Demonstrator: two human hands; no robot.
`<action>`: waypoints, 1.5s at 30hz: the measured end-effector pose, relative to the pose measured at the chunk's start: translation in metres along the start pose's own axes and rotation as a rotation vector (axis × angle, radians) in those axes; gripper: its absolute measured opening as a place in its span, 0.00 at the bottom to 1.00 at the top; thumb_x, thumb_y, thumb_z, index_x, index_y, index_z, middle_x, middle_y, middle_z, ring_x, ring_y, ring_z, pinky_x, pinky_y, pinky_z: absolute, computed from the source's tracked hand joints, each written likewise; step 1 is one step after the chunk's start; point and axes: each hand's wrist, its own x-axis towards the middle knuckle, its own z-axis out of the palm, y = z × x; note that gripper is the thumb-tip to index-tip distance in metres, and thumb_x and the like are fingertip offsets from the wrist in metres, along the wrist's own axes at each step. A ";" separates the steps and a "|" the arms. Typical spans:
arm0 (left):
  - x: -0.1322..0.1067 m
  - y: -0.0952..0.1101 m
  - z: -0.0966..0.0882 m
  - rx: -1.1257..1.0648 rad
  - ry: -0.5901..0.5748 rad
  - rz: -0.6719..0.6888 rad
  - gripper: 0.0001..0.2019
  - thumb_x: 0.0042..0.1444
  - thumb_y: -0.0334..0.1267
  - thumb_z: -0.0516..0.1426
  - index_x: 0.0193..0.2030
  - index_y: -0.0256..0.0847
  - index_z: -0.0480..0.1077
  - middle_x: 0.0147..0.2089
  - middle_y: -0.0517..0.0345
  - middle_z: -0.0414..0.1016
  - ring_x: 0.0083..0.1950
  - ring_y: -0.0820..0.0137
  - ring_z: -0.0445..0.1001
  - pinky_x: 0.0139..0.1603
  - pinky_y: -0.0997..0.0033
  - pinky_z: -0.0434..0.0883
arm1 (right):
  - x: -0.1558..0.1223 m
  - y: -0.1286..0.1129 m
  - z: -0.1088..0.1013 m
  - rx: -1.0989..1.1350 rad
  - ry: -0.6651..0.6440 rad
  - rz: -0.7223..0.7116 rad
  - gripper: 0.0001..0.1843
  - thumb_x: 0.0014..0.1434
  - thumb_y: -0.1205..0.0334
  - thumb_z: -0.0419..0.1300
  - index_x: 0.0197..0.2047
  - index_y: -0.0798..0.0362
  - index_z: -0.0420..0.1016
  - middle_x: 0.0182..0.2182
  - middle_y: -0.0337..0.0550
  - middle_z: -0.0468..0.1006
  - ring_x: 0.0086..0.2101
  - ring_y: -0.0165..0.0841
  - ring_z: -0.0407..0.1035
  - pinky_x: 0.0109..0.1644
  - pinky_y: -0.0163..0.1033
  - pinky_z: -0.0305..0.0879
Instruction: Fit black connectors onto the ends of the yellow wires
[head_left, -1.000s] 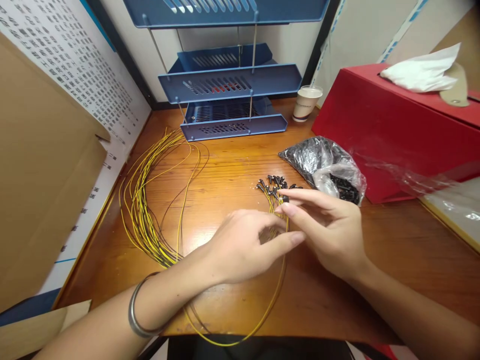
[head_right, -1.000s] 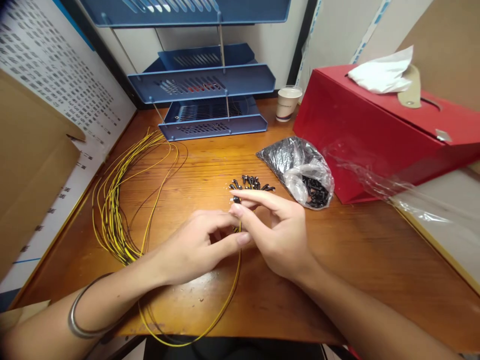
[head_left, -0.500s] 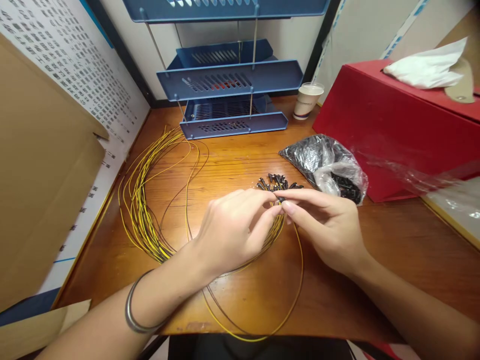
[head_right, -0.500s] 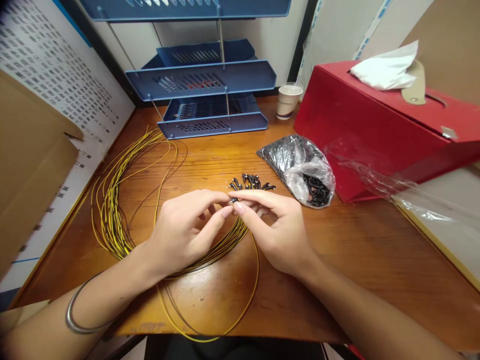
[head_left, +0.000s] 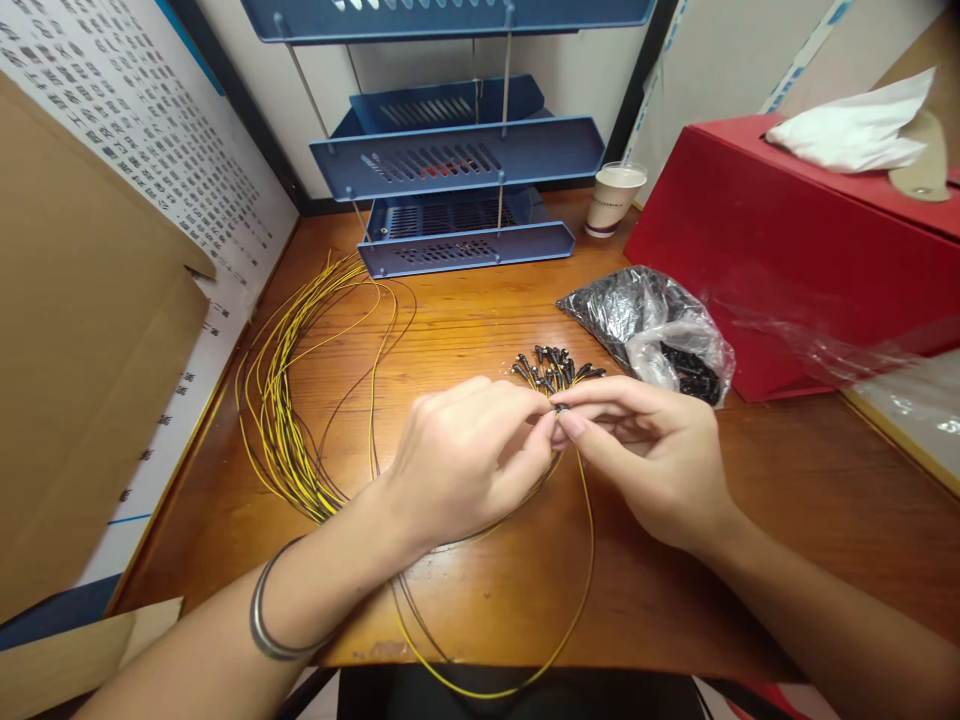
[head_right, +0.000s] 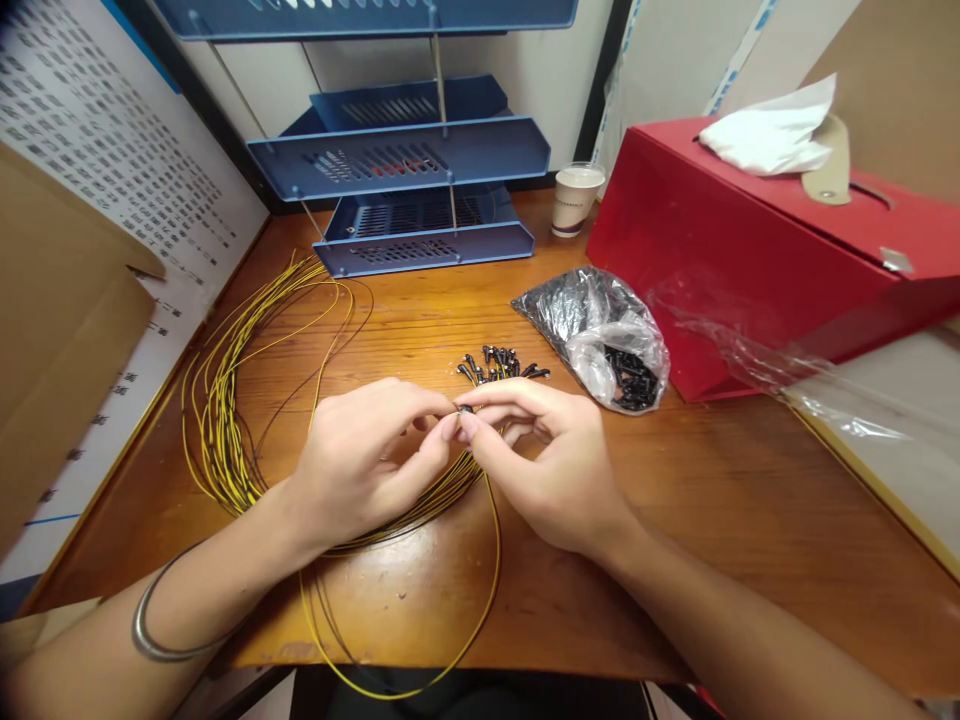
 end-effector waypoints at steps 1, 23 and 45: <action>0.000 0.000 -0.001 0.010 0.013 0.004 0.03 0.60 0.31 0.59 0.35 0.37 0.73 0.31 0.60 0.79 0.29 0.73 0.72 0.32 0.72 0.68 | 0.000 0.000 0.000 -0.006 0.000 0.002 0.07 0.57 0.71 0.65 0.39 0.52 0.80 0.28 0.36 0.83 0.27 0.26 0.78 0.32 0.24 0.74; 0.006 -0.024 -0.015 0.235 0.089 0.046 0.03 0.62 0.31 0.58 0.37 0.37 0.72 0.32 0.56 0.79 0.30 0.71 0.75 0.33 0.71 0.69 | 0.003 0.004 -0.002 0.073 -0.059 0.136 0.03 0.59 0.67 0.65 0.38 0.53 0.77 0.26 0.38 0.82 0.27 0.25 0.76 0.31 0.25 0.70; 0.009 -0.013 0.015 -0.745 0.341 -0.705 0.15 0.53 0.43 0.68 0.27 0.38 0.70 0.23 0.60 0.75 0.23 0.76 0.73 0.26 0.77 0.70 | 0.006 0.011 -0.002 0.255 -0.016 0.258 0.09 0.60 0.59 0.67 0.41 0.54 0.79 0.28 0.42 0.82 0.21 0.25 0.69 0.24 0.29 0.65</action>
